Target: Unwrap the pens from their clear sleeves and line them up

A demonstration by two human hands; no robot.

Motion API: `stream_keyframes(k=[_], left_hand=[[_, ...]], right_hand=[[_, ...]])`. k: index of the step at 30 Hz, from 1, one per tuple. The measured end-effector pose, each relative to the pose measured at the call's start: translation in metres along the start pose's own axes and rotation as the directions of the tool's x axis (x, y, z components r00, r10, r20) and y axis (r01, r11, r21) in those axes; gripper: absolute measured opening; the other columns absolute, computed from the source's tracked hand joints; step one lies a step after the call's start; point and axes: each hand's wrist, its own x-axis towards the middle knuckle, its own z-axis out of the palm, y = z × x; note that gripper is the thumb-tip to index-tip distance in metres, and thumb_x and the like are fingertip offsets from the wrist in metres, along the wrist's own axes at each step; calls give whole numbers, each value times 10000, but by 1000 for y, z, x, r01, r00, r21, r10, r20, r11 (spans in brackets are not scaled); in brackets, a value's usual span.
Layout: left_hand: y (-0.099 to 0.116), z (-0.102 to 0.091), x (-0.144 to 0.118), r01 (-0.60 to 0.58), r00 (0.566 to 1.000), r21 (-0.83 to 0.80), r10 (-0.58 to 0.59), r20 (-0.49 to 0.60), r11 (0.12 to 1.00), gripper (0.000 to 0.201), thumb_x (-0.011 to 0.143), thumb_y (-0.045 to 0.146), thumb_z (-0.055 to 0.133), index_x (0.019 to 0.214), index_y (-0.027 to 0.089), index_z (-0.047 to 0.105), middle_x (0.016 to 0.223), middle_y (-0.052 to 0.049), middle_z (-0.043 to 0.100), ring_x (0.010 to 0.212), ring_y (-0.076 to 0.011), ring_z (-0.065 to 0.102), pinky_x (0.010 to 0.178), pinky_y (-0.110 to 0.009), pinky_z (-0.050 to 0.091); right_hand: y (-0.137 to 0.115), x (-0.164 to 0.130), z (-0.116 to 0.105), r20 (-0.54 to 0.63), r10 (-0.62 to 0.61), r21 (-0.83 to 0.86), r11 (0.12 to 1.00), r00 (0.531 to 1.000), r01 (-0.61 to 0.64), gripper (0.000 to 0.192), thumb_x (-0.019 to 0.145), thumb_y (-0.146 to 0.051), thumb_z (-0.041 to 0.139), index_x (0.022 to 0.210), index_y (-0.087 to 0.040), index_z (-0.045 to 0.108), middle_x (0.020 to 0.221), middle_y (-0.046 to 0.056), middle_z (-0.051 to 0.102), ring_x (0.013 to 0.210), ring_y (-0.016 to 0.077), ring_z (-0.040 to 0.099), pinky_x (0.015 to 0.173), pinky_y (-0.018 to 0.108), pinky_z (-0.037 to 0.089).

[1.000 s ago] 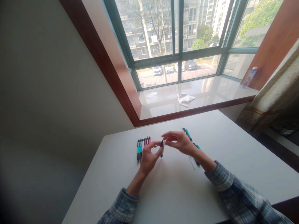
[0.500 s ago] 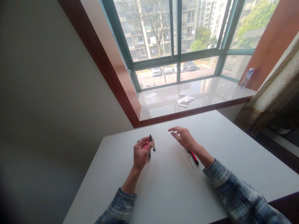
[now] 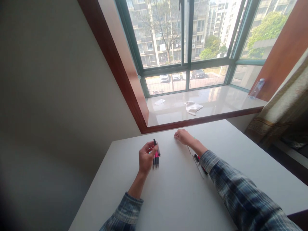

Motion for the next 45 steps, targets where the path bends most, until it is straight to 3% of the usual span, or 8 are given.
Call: stream_keyframes(k=[6,11,17,20,24,32,37,45], left_hand=[[0,-2,3,-5,1000,29,5,24,1000,227,835,352,735,989,190,777,908,-46,753,785,-163,658,717,-270,534],[-3,-4,-1,-3,998,38,1,56,999,248,837,362,739,1004,182,779,883,-52,754,781,-178,677,706,-281,541],[0,-1,-3,22,994,68,-29,106,997,257,834,358,739,1017,183,783,915,-64,762,828,-200,688,733,-312,546],[-1,4,-3,29,990,85,-40,133,996,248,840,353,730,1020,191,782,943,-63,763,846,-200,682,770,-330,545],[-6,11,-3,8,987,102,-24,160,995,214,836,336,730,996,205,785,947,-55,769,855,-201,681,800,-343,541],[-10,18,-8,-53,975,167,15,220,985,200,844,335,723,1003,230,784,960,-45,778,869,-211,690,820,-366,524],[-5,21,-9,-109,966,222,51,252,969,189,849,343,722,996,242,784,935,-38,783,861,-213,695,826,-373,506],[4,22,-10,-127,958,216,63,280,968,178,854,340,721,994,257,790,957,-32,788,863,-208,684,806,-352,494]], right_hand=[[-4,-8,4,-42,-17,38,999,999,19,262,859,-60,597,872,-205,815,942,74,799,883,215,724,826,258,496],[-30,-29,2,-152,-22,186,981,988,51,165,895,-211,645,979,-234,784,871,38,787,801,198,720,758,274,528],[-41,-54,3,-275,174,692,718,945,69,304,854,-467,734,1033,-222,725,885,48,774,797,220,760,719,318,603],[-37,-59,2,-277,250,810,580,928,86,419,793,-470,803,1100,-216,675,925,53,765,840,227,767,744,330,623],[-34,-60,1,-256,248,862,496,934,105,445,770,-445,834,1118,-214,680,924,58,780,891,225,759,852,367,623],[-39,-62,-3,-255,201,850,512,946,121,321,774,-494,824,899,-201,784,874,65,801,834,236,755,821,363,617],[-46,-64,-5,-299,136,795,583,945,168,285,813,-489,798,913,-222,796,866,51,800,798,226,749,767,347,620],[-54,-68,-5,-278,37,819,531,960,216,398,833,-444,782,1173,-240,743,1001,61,803,970,258,769,934,425,628]])
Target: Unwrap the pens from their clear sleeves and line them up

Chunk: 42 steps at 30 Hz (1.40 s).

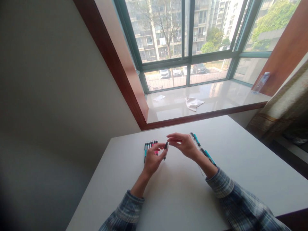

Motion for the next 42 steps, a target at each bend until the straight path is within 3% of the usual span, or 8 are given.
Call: stream_keyframes(k=[5,13,15,19,25,31,34,42], left_hand=[[-1,0,0,-9,1000,-8,9,14,1000,209,841,327,729,1027,260,798,980,-47,792,864,-223,683,797,-359,495],[-3,-2,1,2,1000,-23,-1,12,1000,193,846,325,731,1010,253,800,974,-46,789,860,-213,683,791,-348,494],[-5,-2,1,19,1000,-47,-18,9,999,194,846,345,731,999,244,796,964,-47,785,866,-212,680,805,-349,493],[-10,-3,2,68,997,-109,-71,-22,992,209,830,369,744,966,217,790,933,-54,766,871,-211,664,816,-350,497],[-19,-6,2,72,996,-236,-81,-30,969,223,830,364,745,976,201,783,933,-58,739,849,-196,660,769,-326,536],[-16,-6,2,97,991,-263,-116,-58,960,225,812,362,757,958,193,784,897,-57,733,808,-184,660,738,-311,551],[-15,-7,2,95,991,-261,-116,-67,961,226,810,354,759,962,188,781,903,-62,735,808,-184,664,739,-314,559],[-15,-10,1,87,992,-246,-108,-72,965,205,821,334,743,957,184,778,890,-57,730,795,-176,653,739,-315,559]], right_hand=[[-5,-1,1,65,10,-19,1000,998,-8,464,851,-448,758,1266,-246,708,999,55,803,969,264,766,932,457,631],[-10,0,2,119,-22,-39,999,993,26,401,871,-419,746,1234,-248,737,1085,68,789,988,254,756,912,416,632],[-11,2,-1,84,-33,-66,997,996,38,368,876,-420,735,1202,-251,749,1126,71,780,986,250,751,886,405,635],[-10,6,-18,-107,-48,-249,968,993,20,285,902,-438,684,1089,-246,779,1038,63,795,915,246,747,801,383,627],[2,8,-55,-250,-56,-625,772,967,-117,229,914,-399,634,982,-255,799,917,43,802,775,239,720,787,385,570],[20,8,-52,-78,31,-646,760,996,-74,290,999,-368,526,1054,-257,788,1101,69,795,1006,282,730,913,394,537],[23,7,-52,-24,68,-675,735,997,-66,294,1003,-364,523,1027,-259,797,1076,75,801,1011,288,734,910,385,535],[32,4,-81,-51,98,-717,690,994,-105,239,929,-300,580,1002,-248,802,1010,49,810,909,253,752,839,345,566]])
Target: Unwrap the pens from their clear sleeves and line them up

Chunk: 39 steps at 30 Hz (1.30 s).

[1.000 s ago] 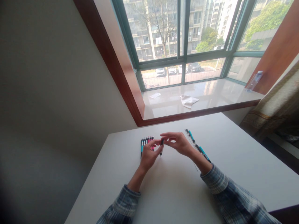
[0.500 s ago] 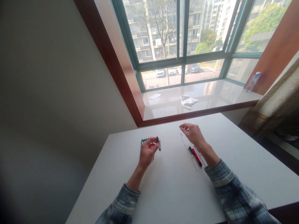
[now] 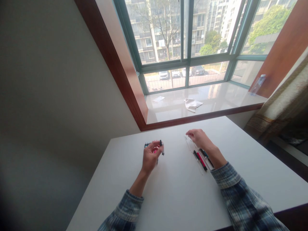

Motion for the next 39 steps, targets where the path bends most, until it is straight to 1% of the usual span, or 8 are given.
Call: stream_keyframes(k=[4,8,17,27,30,33,36,39], left_hand=[[-4,0,-1,-5,1000,0,5,-2,1000,206,817,342,745,948,186,779,895,-56,734,793,-178,657,741,-315,557],[-7,0,-2,-12,1000,4,12,0,1000,202,825,340,742,958,192,779,903,-55,736,797,-179,659,744,-318,560],[-1,0,-3,-8,1000,16,7,8,1000,193,840,331,731,971,196,775,919,-54,740,818,-182,661,761,-324,558],[4,1,-4,2,1000,12,-2,9,1000,208,828,349,740,960,192,778,903,-57,734,809,-184,655,751,-324,559],[2,1,-3,-7,1000,14,7,7,1000,202,827,337,739,958,188,774,897,-50,726,800,-175,645,746,-314,551],[-2,0,-2,-13,1000,24,13,13,1000,201,831,330,734,966,186,773,896,-48,722,793,-169,633,744,-308,545],[-6,2,-3,-19,1000,34,18,25,999,202,835,337,730,967,191,776,896,-50,725,810,-177,638,741,-308,539],[-7,5,-4,-15,999,40,13,33,999,204,830,342,732,964,195,777,907,-53,732,820,-185,640,742,-315,532]], right_hand=[[17,-2,-5,-2,45,-42,998,999,-45,233,865,-219,598,967,-258,805,953,31,812,840,226,751,772,313,570],[25,-4,-6,22,61,-57,997,998,-59,232,831,-216,628,976,-268,802,941,19,807,839,224,741,779,322,562],[11,-4,1,56,38,-130,991,998,-30,246,825,-240,663,1028,-275,796,931,30,787,986,263,675,844,352,516],[11,-4,9,51,44,-123,992,998,-37,233,845,-216,634,1006,-270,793,872,25,780,952,253,673,793,327,500],[1,-3,4,-51,15,-23,1000,999,-16,227,862,-234,622,1012,-255,791,892,27,783,877,227,700,819,337,521],[-10,0,0,-167,43,194,981,985,-10,232,871,-310,645,1040,-233,783,917,39,783,831,210,721,823,344,555],[-17,2,1,-149,120,477,878,982,-35,331,842,-405,714,1100,-205,767,923,65,783,845,227,735,784,350,586],[-23,2,5,-78,142,651,757,987,-57,438,807,-440,774,1169,-193,743,1079,105,777,947,251,736,841,378,590]])
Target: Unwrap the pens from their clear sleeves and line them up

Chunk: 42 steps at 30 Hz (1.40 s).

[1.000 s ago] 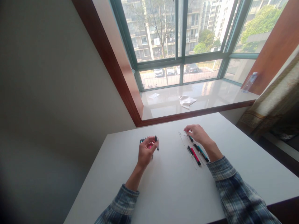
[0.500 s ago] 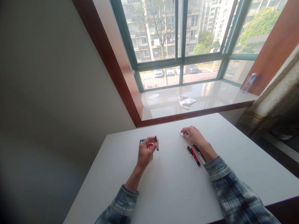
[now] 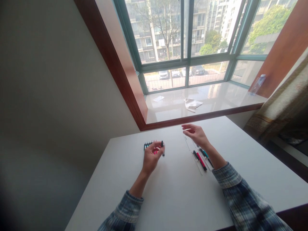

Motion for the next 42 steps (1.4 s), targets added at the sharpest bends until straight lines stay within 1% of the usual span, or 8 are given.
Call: stream_keyframes(k=[4,14,22,29,32,34,38,42], left_hand=[[3,4,-1,13,1000,12,-13,15,1000,204,830,340,730,966,194,776,910,-50,738,833,-188,640,767,-329,518],[10,11,2,6,999,36,-8,49,999,216,851,368,734,990,209,778,930,-50,752,858,-196,656,791,-337,506],[15,13,4,-13,997,39,11,71,999,225,853,380,739,990,206,776,950,-59,765,860,-203,666,815,-355,504],[19,12,4,-22,997,42,18,76,999,214,850,383,740,983,221,784,962,-54,770,866,-203,674,821,-351,509],[18,12,3,-9,998,41,6,63,999,214,840,387,749,966,218,787,937,-51,767,860,-202,675,811,-345,510],[17,11,2,7,999,43,-9,51,999,212,830,383,756,955,215,790,918,-49,762,855,-201,672,801,-340,512],[10,9,1,16,999,17,-17,36,1000,219,832,375,752,977,216,791,915,-48,754,859,-197,667,781,-324,519],[7,8,0,23,999,-23,-22,39,999,278,839,379,750,1058,214,794,961,-62,764,878,-202,678,797,-334,533]], right_hand=[[-6,-4,14,84,31,104,994,996,-39,455,800,-448,799,1174,-194,742,1075,114,784,1023,268,729,928,425,570],[-33,-21,48,130,-47,280,960,990,9,289,786,-417,840,948,-198,742,928,47,763,881,223,748,827,364,607],[-39,-27,56,215,-157,218,970,964,110,245,823,-393,811,957,-195,754,962,54,762,931,218,732,893,374,610],[-39,-26,55,285,-157,168,979,946,112,330,827,-436,799,1052,-200,746,1019,65,779,973,236,742,919,388,615],[-37,-22,44,199,-173,5,985,965,175,293,879,-458,733,1040,-214,754,1000,58,785,939,229,745,881,372,616],[-33,-17,30,96,-179,-228,954,979,197,252,911,-449,686,1009,-231,767,956,46,789,875,219,742,831,355,604],[-21,-10,0,-26,-47,-700,714,999,16,212,908,-415,670,884,-241,788,865,50,790,778,229,720,758,345,540],[-15,-11,-7,-89,238,-844,497,967,-200,254,861,-455,708,793,-227,797,776,95,771,706,248,700,668,332,484]])
